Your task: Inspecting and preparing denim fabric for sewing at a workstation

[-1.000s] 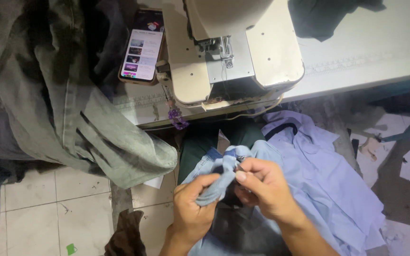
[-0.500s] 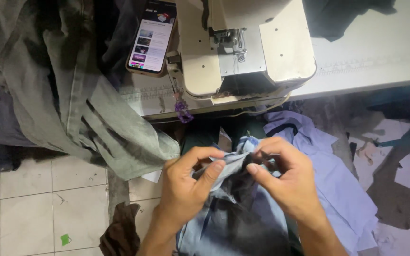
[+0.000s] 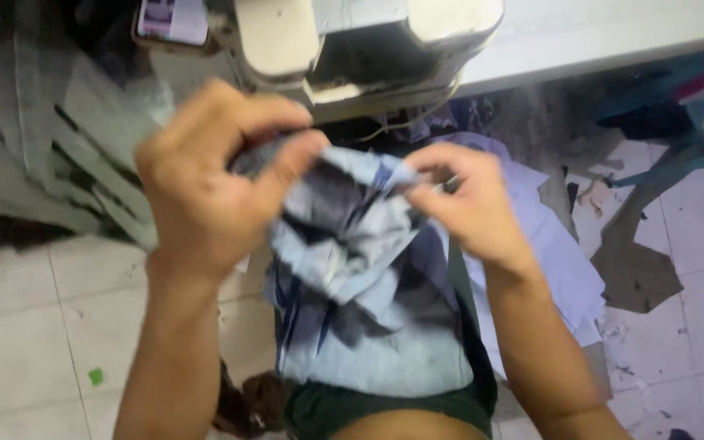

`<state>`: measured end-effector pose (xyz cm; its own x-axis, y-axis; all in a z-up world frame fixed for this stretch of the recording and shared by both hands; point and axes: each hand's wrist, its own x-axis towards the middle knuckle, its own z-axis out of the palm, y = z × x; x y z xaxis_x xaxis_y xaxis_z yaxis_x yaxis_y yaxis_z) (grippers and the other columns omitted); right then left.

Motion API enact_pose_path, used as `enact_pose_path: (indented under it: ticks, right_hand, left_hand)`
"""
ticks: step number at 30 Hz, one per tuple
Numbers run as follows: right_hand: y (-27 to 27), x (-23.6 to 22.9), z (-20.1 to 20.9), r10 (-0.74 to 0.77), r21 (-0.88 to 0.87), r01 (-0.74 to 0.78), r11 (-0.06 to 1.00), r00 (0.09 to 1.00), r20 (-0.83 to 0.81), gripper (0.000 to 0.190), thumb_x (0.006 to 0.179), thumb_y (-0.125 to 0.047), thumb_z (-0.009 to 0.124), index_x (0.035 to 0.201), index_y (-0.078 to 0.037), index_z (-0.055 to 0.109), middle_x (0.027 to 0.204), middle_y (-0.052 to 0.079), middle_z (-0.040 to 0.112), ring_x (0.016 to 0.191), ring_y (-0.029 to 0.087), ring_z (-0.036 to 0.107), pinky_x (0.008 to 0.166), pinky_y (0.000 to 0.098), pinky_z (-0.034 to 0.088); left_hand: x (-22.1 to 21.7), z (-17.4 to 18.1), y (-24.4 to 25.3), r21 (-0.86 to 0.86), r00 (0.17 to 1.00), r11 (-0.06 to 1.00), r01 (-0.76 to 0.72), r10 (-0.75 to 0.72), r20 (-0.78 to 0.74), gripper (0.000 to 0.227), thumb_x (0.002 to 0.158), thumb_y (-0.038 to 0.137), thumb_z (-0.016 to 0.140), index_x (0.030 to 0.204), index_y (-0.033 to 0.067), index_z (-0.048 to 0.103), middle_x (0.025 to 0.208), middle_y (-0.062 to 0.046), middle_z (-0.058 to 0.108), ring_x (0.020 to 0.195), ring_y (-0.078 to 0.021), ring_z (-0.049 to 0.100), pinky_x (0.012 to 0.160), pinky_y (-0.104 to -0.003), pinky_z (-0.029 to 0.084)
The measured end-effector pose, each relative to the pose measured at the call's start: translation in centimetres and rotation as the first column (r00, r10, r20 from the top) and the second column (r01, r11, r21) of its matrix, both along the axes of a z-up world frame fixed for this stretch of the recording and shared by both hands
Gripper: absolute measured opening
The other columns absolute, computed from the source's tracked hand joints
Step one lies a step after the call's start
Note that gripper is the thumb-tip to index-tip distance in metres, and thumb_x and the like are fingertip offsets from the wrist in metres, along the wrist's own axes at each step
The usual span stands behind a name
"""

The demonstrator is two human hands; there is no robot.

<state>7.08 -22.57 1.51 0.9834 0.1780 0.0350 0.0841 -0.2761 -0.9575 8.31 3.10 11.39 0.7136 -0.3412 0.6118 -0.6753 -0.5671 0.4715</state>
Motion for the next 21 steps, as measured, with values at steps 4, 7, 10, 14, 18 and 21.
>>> enact_pose_path:
  ticks: [4, 7, 10, 14, 18, 21]
  right_hand:
    - [-2.9, 1.1, 0.5, -0.266, 0.146, 0.274, 0.951, 0.961, -0.070, 0.014, 0.093, -0.006, 0.071, 0.107, -0.009, 0.070, 0.096, 0.000, 0.069, 0.081, 0.006, 0.062, 0.074, 0.0185, 0.051]
    - [-5.7, 1.7, -0.6, -0.461, 0.159, 0.458, 0.875, 0.887, -0.021, 0.008, 0.099, -0.009, 0.072, 0.106, -0.012, 0.070, 0.086, -0.003, 0.062, 0.068, 0.004, 0.053, 0.057, 0.0186, 0.041]
    - [-8.2, 1.5, -2.0, -0.492, 0.143, 0.481, 0.865, 0.869, 0.051, 0.007, 0.101, -0.011, 0.074, 0.106, -0.013, 0.071, 0.097, -0.003, 0.068, 0.088, 0.005, 0.061, 0.083, 0.0186, 0.049]
    - [-9.8, 1.1, -2.8, -0.622, 0.153, 0.604, 0.782, 0.772, 0.128, 0.010, 0.102, -0.013, 0.073, 0.111, -0.011, 0.069, 0.102, 0.002, 0.066, 0.089, 0.009, 0.062, 0.079, 0.0220, 0.050]
    - [-6.7, 1.6, -1.3, -0.406, 0.210, 0.382, 0.900, 0.910, 0.086, 0.009, 0.106, -0.008, 0.068, 0.114, -0.012, 0.066, 0.090, 0.002, 0.063, 0.070, 0.008, 0.061, 0.054, 0.0216, 0.047]
    - [-0.9, 2.8, 1.1, -0.134, -0.050, 0.152, 0.987, 0.955, 0.266, 0.008, 0.100, -0.005, 0.074, 0.106, -0.008, 0.069, 0.104, 0.005, 0.072, 0.092, 0.012, 0.065, 0.085, 0.0258, 0.054]
  left_hand:
    - [-0.8, -1.9, 1.7, -0.042, 0.991, 0.990, -0.132, 0.132, 0.016, 0.010, 0.104, -0.017, 0.071, 0.110, -0.0093, 0.071, 0.101, -0.020, 0.057, 0.089, -0.0291, 0.058, 0.075, -0.036, 0.051]
    - [-2.4, -5.1, 1.5, -0.040, 0.993, 0.994, -0.100, 0.097, -0.073, 0.007, 0.098, -0.008, 0.065, 0.102, -0.0040, 0.070, 0.098, -0.017, 0.067, 0.094, -0.0303, 0.061, 0.083, -0.040, 0.051]
    - [-4.2, -8.9, 0.5, 0.128, 0.813, 0.990, -0.059, 0.122, -0.570, 0.022, 0.095, 0.016, 0.069, 0.116, 0.0089, 0.072, 0.115, -0.009, 0.066, 0.106, -0.0229, 0.065, 0.097, -0.038, 0.054]
    - [-6.6, -12.7, -0.1, 0.218, 0.419, 0.951, 0.220, 0.110, -0.901, 0.089, 0.081, 0.047, 0.078, 0.156, 0.0188, 0.037, 0.159, -0.008, 0.038, 0.143, -0.0255, 0.038, 0.114, -0.045, 0.037]
    - [-9.0, -13.2, -1.4, -0.315, 0.917, 0.946, -0.075, -0.059, -0.395, 0.022, 0.098, 0.018, 0.067, 0.108, -0.0002, 0.070, 0.111, -0.016, 0.070, 0.104, -0.0285, 0.069, 0.097, -0.037, 0.055]
    - [-10.7, -10.9, -4.5, -0.535, 0.859, 0.828, 0.166, -0.388, -0.334, 0.004, 0.093, 0.004, 0.066, 0.092, 0.0067, 0.068, 0.084, -0.004, 0.072, 0.073, -0.0196, 0.069, 0.071, -0.034, 0.057]
